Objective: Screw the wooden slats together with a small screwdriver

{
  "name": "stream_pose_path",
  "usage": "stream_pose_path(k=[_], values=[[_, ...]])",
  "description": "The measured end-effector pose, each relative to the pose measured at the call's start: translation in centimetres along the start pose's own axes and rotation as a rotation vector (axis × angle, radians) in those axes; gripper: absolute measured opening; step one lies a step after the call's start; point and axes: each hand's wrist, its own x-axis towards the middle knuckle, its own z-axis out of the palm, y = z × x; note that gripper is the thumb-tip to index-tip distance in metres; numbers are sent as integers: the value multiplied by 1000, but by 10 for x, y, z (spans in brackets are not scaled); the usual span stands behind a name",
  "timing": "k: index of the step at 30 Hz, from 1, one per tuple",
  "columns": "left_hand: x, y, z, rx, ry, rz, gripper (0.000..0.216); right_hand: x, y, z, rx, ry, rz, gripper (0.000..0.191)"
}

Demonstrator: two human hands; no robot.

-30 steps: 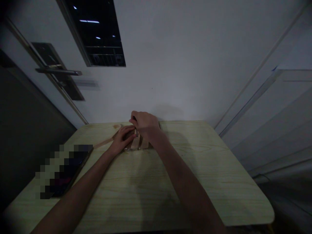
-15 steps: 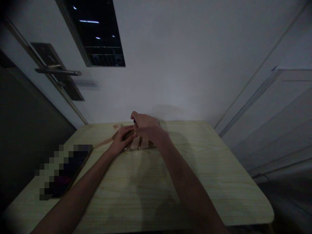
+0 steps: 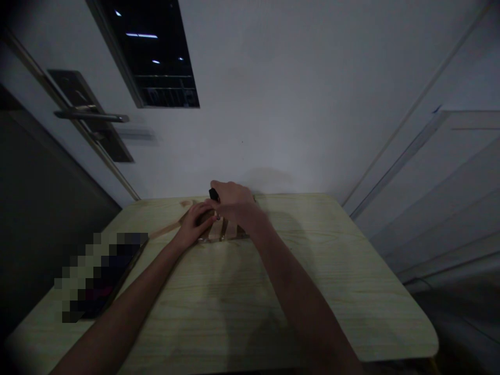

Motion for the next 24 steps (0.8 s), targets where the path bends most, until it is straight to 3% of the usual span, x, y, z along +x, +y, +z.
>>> stream_pose_path(k=[6, 14, 20, 24], values=[[1, 2, -1, -3, -18, -4, 32, 0, -7, 6, -46, -12, 44, 32], [2, 4, -2, -14, -30, 7, 31, -1, -5, 5, -26, 28, -6, 17], [1, 4, -1, -4, -16, 24, 32, -4, -5, 1, -50, 30, 46, 24], [0, 3, -1, 4, -26, 21, 33, -3, -4, 0, 30, 13, -7, 25]])
